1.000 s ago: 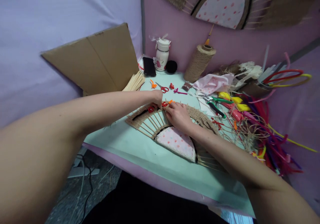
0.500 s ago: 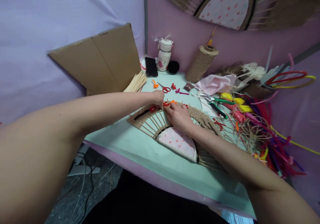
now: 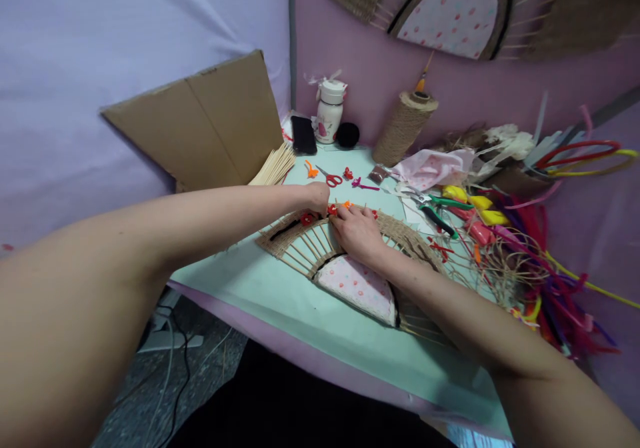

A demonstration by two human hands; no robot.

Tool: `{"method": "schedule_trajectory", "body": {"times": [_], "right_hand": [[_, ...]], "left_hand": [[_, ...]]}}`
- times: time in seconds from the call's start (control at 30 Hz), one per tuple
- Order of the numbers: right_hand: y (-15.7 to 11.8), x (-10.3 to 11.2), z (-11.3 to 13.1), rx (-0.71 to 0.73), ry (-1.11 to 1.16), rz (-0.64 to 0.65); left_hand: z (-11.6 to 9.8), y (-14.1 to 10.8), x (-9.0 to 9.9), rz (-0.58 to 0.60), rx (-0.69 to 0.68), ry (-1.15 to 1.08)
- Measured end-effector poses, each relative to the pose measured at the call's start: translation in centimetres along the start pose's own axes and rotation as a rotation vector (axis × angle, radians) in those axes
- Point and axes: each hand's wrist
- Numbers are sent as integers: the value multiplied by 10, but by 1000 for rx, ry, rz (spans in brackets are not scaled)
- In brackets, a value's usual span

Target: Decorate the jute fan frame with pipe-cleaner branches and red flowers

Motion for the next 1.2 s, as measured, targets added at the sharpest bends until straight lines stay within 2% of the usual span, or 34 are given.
{"method": "schedule_trajectory", "body": {"times": [0.33,0.7,0.97,1.2], "right_hand": [[-2,1,-2,-16,50,5],[-23,8,-10,-67,184,-52],[-18,7,-9,-54,215,-97],[-11,1,-3,-42,203,-67]], "left_hand": [[2,-5,-3,-9,12,-88],[11,-12,-6,-29,58,-252],[24,-8,-12,-101,11,-274],[21,-7,-18,-103,15,-277]]}}
Point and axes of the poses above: each hand's wrist, its own y-axis towards the middle knuckle, its own x-axis out of the back of the hand, z = x × y, and after that the axes turned 1 degree about x, right-handed
